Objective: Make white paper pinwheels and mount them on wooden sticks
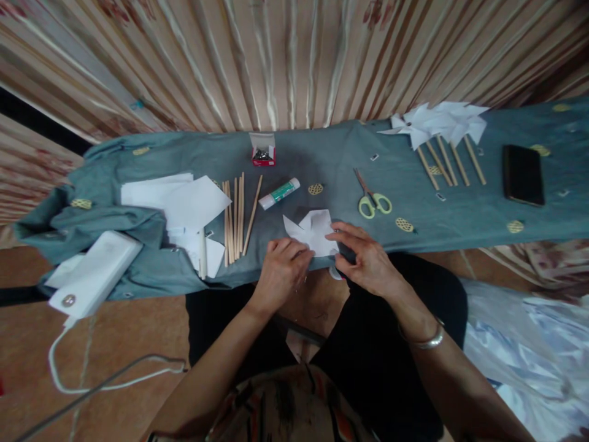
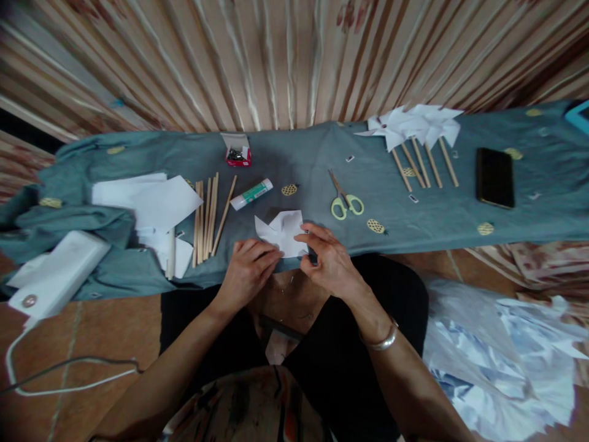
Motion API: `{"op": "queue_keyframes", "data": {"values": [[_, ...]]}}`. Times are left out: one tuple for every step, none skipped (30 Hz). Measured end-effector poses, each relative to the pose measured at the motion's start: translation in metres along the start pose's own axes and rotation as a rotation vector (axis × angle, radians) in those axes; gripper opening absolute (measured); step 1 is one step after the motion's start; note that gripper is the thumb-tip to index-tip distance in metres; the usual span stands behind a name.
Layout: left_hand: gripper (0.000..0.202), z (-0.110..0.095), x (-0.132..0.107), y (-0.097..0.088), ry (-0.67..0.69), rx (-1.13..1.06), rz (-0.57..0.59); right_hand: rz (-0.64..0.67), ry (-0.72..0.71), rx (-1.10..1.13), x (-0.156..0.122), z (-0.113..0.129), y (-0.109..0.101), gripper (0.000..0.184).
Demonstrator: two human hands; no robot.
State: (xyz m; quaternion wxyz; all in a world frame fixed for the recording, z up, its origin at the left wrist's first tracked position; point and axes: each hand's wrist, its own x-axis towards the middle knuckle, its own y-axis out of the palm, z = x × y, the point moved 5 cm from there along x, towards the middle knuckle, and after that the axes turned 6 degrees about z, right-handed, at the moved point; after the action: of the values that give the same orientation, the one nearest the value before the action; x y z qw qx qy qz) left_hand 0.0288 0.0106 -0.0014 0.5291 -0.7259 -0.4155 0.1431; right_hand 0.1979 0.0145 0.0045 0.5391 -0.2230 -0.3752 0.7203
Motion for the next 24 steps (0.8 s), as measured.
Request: {"op": "queue_keyframes", "data": {"values": [[0.018,0.003,-0.002,-0.002,-0.003,0.002,-0.016,0.027,-0.012,0.016,0.0,0.001,0.0,0.039],[0.018,0.005,-0.004,-0.005,-0.009,0.001,-0.032,0.05,-0.021,0.031,0.0,0.003,0.001,0.041],[0.018,0.007,-0.006,-0.007,-0.016,-0.001,-0.045,0.066,-0.026,0.044,0.0,0.005,0.002,0.04],[0.018,0.009,-0.008,-0.008,-0.02,-0.006,-0.053,0.078,-0.029,0.055,0.001,0.006,0.003,0.037],[0.018,0.01,-0.009,-0.009,-0.023,-0.013,-0.056,0.084,-0.029,0.068,0.002,0.008,0.004,0.032],[0.018,0.01,-0.01,-0.009,-0.023,-0.018,-0.054,0.085,-0.03,0.084,0.003,0.009,0.005,0.028],[0.018,0.01,-0.01,-0.008,-0.021,-0.022,-0.049,0.083,-0.03,0.101,0.004,0.01,0.005,0.024],[0.018,0.01,-0.011,-0.008,-0.02,-0.024,-0.046,0.077,-0.03,0.118,0.005,0.01,0.006,0.02],[0.017,0.009,-0.011,-0.008,-0.02,-0.024,-0.043,0.07,-0.029,0.136,0.006,0.011,0.006,0.017],[0.017,0.009,-0.011,-0.008,-0.022,-0.024,-0.043,0.062,-0.026,0.153,0.006,0.011,0.006,0.015],[0.017,0.008,-0.011,-0.007,-0.024,-0.023,-0.043,0.055,-0.021,0.17,0.007,0.011,0.006,0.012],[0.017,0.007,-0.01,-0.007,-0.029,-0.024,-0.044,0.052,-0.018,0.186,0.008,0.011,0.006,0.011],[0.016,0.006,-0.01,-0.007,-0.033,-0.027,-0.045,0.052,-0.015,0.2,0.008,0.011,0.007,0.01],[0.016,0.005,-0.01,-0.007,-0.038,-0.031,-0.048,0.054,-0.013,0.211,0.009,0.011,0.007,0.009],[0.016,0.004,-0.01,-0.006,-0.04,-0.037,-0.053,0.053,-0.012,0.218,0.009,0.011,0.008,0.009],[0.017,0.002,-0.009,-0.005,-0.041,-0.043,-0.057,0.053,-0.01,0.221,0.009,0.011,0.009,0.009],[0.017,0.001,-0.009,-0.004,-0.042,-0.048,-0.062,0.053,-0.009,0.222,0.01,0.011,0.009,0.009],[0.017,0.0,-0.009,-0.003,-0.045,-0.054,-0.067,0.052,-0.007,0.223,0.01,0.011,0.01,0.009],[0.017,0.0,-0.008,-0.002,-0.051,-0.06,-0.073,0.05,-0.003,0.225,0.01,0.011,0.01,0.009],[0.017,0.0,-0.007,-0.001,-0.061,-0.068,-0.08,0.047,0.0,0.23,0.01,0.01,0.011,0.009],[0.017,0.0,-0.007,0.0,-0.072,-0.079,-0.086,0.048,0.003,0.238,0.01,0.009,0.011,0.009],[0.017,0.001,-0.006,0.001,-0.085,-0.094,-0.091,0.053,0.006,0.25,0.01,0.009,0.011,0.01],[0.018,0.002,-0.006,0.001,-0.097,-0.112,-0.098,0.058,0.009,0.263,0.01,0.008,0.01,0.012],[0.018,0.003,-0.005,0.002,-0.111,-0.13,-0.103,0.066,0.013,0.278,0.009,0.007,0.01,0.014]]}}
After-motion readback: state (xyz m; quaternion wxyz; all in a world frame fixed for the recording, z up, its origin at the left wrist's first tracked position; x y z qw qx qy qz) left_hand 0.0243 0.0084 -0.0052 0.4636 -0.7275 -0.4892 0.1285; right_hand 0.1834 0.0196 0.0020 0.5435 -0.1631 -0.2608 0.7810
